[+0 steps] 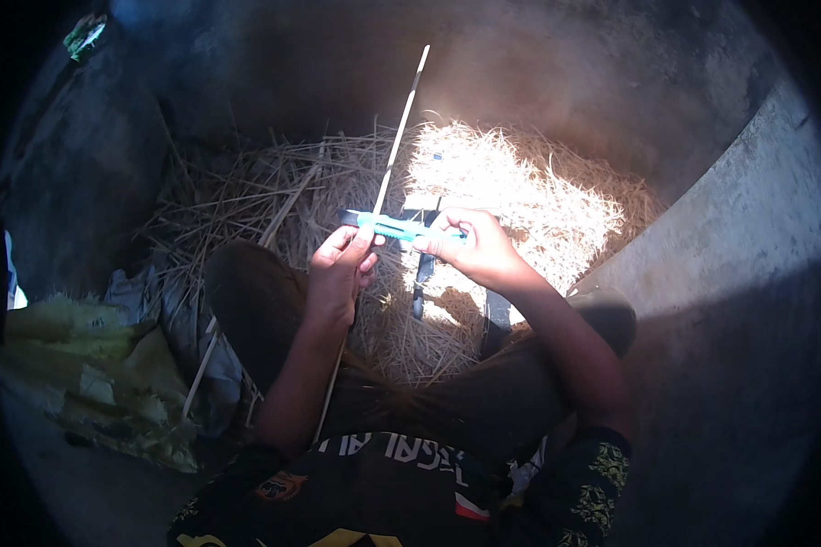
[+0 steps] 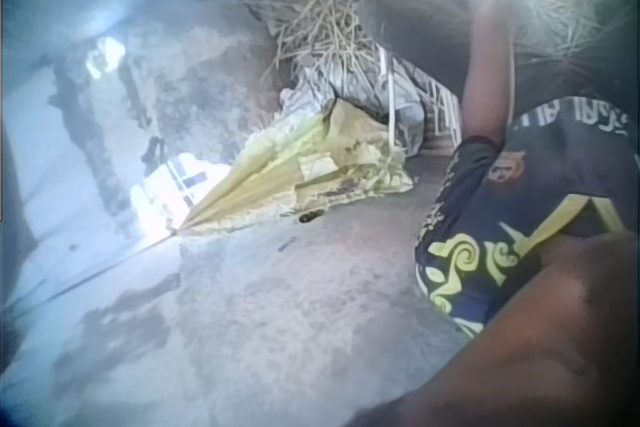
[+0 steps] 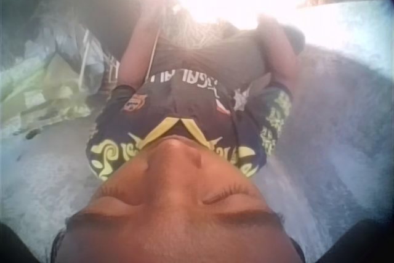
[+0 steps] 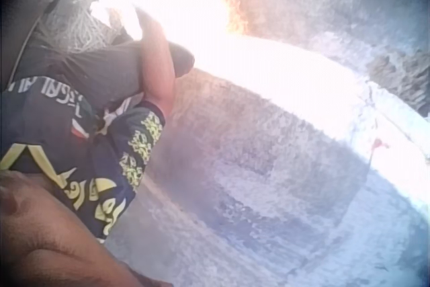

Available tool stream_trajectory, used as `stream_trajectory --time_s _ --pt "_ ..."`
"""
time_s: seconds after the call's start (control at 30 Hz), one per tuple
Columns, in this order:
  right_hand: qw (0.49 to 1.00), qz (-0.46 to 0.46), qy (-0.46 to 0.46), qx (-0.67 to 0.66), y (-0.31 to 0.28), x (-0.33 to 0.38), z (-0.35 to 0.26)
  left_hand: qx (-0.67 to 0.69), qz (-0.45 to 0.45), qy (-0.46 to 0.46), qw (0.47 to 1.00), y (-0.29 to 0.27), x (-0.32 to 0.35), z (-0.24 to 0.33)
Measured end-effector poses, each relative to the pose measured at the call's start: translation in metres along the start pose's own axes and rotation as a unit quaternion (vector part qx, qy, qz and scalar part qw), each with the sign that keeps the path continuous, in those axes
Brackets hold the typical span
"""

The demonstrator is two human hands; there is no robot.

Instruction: The person sits on a straw-covered floor and uses a blue utility knife to shave thin strips from a long, thin piece of bamboo. They hold the bamboo with their left hand and repeatedly scrape the blade along its length to remove the outer layer, creating fine shavings.

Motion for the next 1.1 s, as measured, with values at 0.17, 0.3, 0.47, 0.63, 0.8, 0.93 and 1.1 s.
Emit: stream_trajectory --time_s 0.17,0.3,0.47,0.63,0.8,0.93,1.1 --pt "0.973 -0.113 0.176 -0.098 0.011 0.003 0.01 -0.047 0.021 0.012 0.999 -0.003 0.003 0.003" --pt "0.963 -0.058 0.213 -0.152 0.005 0.015 0.016 -0.064 0.003 0.029 0.998 0.0 0.001 0.001" --pt "0.957 0.1 0.224 -0.153 0.021 0.061 0.026 -0.061 -0.056 0.038 0.996 0.003 0.005 -0.019" --pt "0.94 0.211 0.185 -0.196 0.044 0.107 0.041 -0.07 -0.093 0.011 0.993 0.021 0.011 -0.039" --pt "0.914 0.174 0.185 -0.317 0.053 0.111 0.043 -0.098 -0.095 0.029 0.99 0.025 0.011 -0.037" --pt "0.912 0.142 0.21 -0.323 0.058 0.103 0.034 -0.071 -0.112 0.006 0.991 0.021 0.014 -0.027" --pt "0.917 0.095 0.225 -0.316 0.066 0.096 0.033 -0.068 -0.11 0.017 0.991 0.023 0.018 -0.033"
Point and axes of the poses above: each hand's wrist, its own x-axis away from the middle knuckle, its own y-axis out of the palm, z = x × y, the point moved 5 cm from there along -x, towards the middle knuckle, and after that the axes turned 6 degrees about y, right-handed, at the moved point
